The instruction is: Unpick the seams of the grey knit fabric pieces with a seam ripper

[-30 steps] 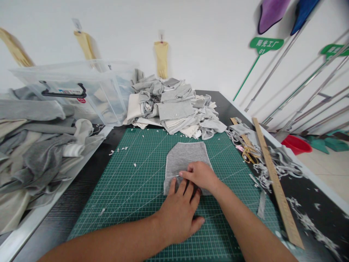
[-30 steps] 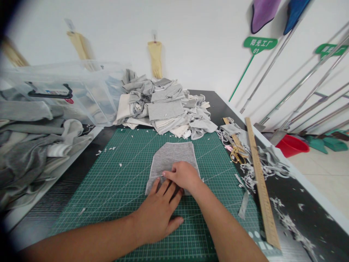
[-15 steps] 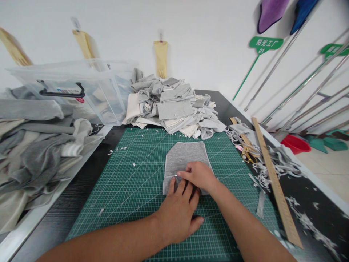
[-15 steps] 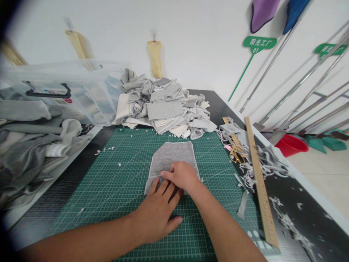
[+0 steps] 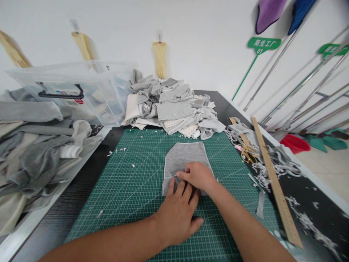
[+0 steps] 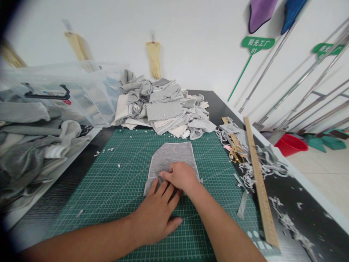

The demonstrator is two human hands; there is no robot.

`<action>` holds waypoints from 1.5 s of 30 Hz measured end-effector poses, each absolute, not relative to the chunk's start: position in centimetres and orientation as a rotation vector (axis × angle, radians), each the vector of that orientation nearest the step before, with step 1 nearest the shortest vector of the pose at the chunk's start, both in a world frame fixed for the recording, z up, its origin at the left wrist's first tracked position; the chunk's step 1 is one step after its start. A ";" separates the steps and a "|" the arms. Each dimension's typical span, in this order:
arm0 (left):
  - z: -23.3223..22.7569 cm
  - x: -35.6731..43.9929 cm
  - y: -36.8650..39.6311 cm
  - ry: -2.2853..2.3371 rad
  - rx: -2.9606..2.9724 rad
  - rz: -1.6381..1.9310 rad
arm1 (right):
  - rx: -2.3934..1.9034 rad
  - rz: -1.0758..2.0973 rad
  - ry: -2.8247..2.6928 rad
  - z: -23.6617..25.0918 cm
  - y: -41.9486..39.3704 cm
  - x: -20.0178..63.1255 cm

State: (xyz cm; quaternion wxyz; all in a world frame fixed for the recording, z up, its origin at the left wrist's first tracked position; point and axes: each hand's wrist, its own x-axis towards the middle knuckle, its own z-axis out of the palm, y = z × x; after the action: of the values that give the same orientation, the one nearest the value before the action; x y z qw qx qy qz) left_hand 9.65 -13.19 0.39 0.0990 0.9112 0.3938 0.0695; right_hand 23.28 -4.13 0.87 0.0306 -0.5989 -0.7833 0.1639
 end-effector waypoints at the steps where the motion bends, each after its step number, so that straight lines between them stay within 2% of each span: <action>1: 0.4 9.6 -13.2 1.164 2.693 0.205 | -1.840 0.511 -2.413 0.9 -4.1 23.3; 45: 0.3 9.6 -13.2 1.187 2.692 0.193 | -1.818 0.510 -2.480 1.2 -3.9 23.1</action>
State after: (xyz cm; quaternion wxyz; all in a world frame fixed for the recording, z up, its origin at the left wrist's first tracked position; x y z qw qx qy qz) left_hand 9.58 -13.23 0.35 0.0963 0.9088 0.4007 0.0651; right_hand 23.11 -3.88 1.24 0.0120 -0.5832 -0.7956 0.1636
